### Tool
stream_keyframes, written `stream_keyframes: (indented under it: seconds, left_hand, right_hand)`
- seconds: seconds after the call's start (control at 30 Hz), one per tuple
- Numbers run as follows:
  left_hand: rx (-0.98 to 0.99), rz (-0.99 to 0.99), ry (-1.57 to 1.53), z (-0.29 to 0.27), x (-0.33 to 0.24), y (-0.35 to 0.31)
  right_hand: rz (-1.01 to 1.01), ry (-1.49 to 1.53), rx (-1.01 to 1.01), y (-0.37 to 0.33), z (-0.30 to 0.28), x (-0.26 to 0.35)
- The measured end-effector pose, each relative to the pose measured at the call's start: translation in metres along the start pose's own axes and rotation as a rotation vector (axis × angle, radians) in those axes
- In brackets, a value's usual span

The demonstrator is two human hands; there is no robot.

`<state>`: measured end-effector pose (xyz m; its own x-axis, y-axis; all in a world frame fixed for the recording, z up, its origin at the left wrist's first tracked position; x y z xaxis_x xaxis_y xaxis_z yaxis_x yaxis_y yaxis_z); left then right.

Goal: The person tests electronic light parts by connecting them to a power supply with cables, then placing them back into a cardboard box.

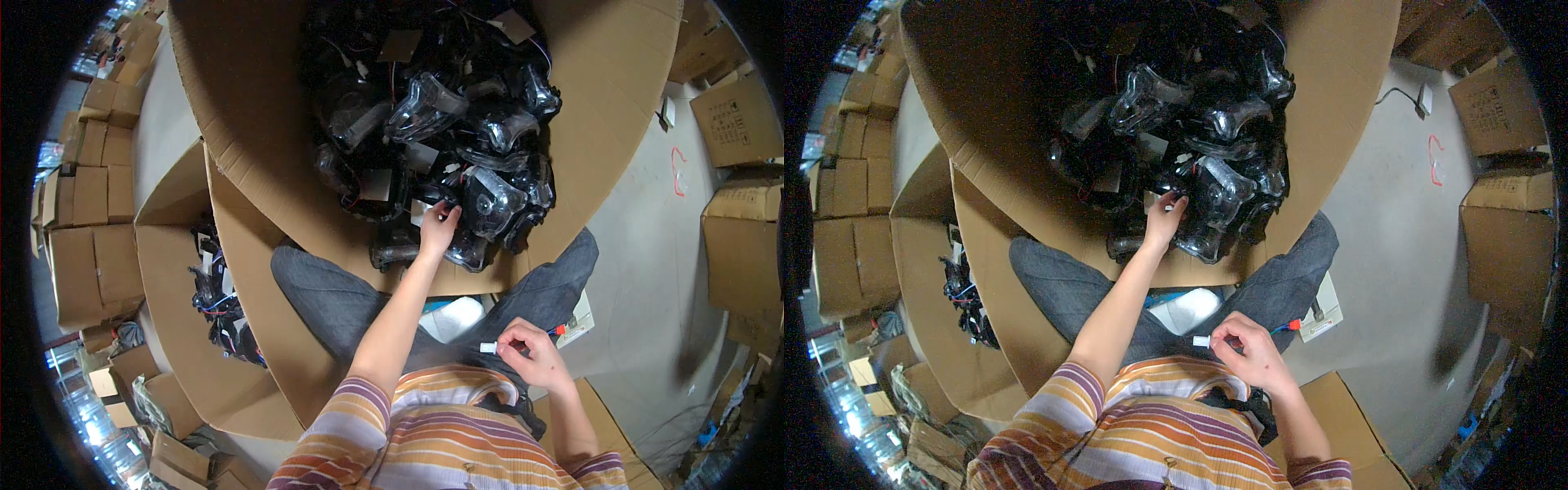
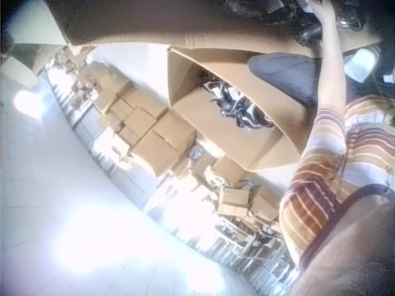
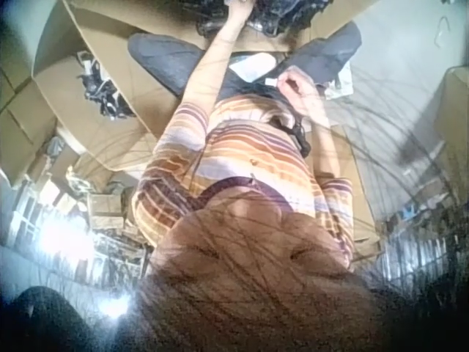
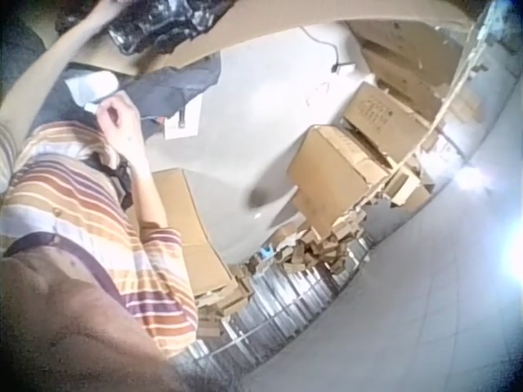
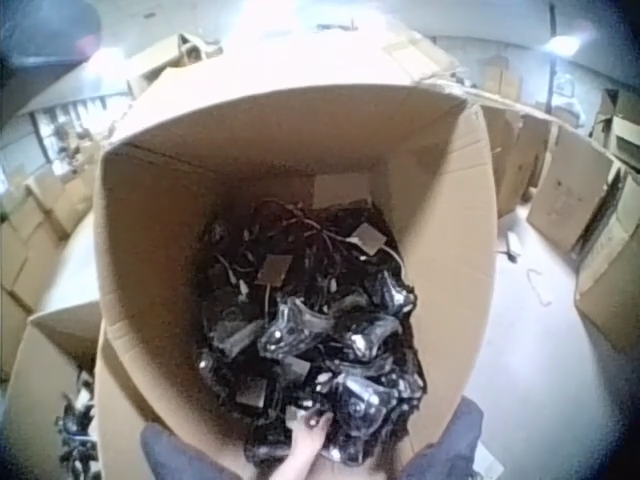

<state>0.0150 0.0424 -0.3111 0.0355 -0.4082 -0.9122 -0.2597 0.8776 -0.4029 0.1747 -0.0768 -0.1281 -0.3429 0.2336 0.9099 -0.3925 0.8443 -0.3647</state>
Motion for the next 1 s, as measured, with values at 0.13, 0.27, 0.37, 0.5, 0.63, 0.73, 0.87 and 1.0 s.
stream_keyframes:
  seconds: [0.13, 0.27, 0.37, 0.5, 0.63, 0.73, 0.87, 1.0]
  left_hand:
    - [0.177, 0.154, 0.405, -0.001, 0.002, -0.006]
    - [0.358, 0.037, 0.32, -0.016, 0.01, -0.035]
    - [0.47, -0.048, 0.17, -0.036, -0.011, -0.051]
    - [0.544, 0.079, 0.228, -0.047, -0.024, -0.079]
    - [0.264, 0.144, 0.51, -0.054, -0.01, -0.067]
    - [-0.055, 0.162, 0.657, -0.072, 0.012, -0.054]
    - [0.074, -0.183, 0.846, -0.058, 0.03, -0.044]
    - [0.024, -0.132, 0.67, -0.06, 0.055, -0.023]
  right_hand:
    - [0.011, 0.041, 0.019, -0.003, 0.001, -0.007]
    - [0.042, 0.08, 0.039, -0.001, 0.001, -0.01]
    - [0.029, 0.063, 0.052, 0.0, -0.001, -0.008]
    - [-0.003, 0.063, 0.049, 0.004, 0.003, -0.013]
    - [0.008, 0.079, 0.04, 0.004, 0.005, -0.008]
    - [-0.005, 0.04, 0.028, 0.004, 0.005, -0.007]
    - [0.007, 0.025, 0.015, 0.003, -0.002, -0.01]
    - [-0.001, 0.049, 0.022, 0.002, 0.0, -0.007]
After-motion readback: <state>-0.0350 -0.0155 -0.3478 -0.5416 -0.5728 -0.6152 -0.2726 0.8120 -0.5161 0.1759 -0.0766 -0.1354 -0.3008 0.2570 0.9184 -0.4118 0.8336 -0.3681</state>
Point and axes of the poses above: each hand's wrist, its own y-axis towards the middle knuckle, its own z-axis out of the palm, x = y × z, the point moved 4 cm from there along y, towards the middle knuckle, and after that the axes turned 1 degree about -y, right-handed, at the moved point
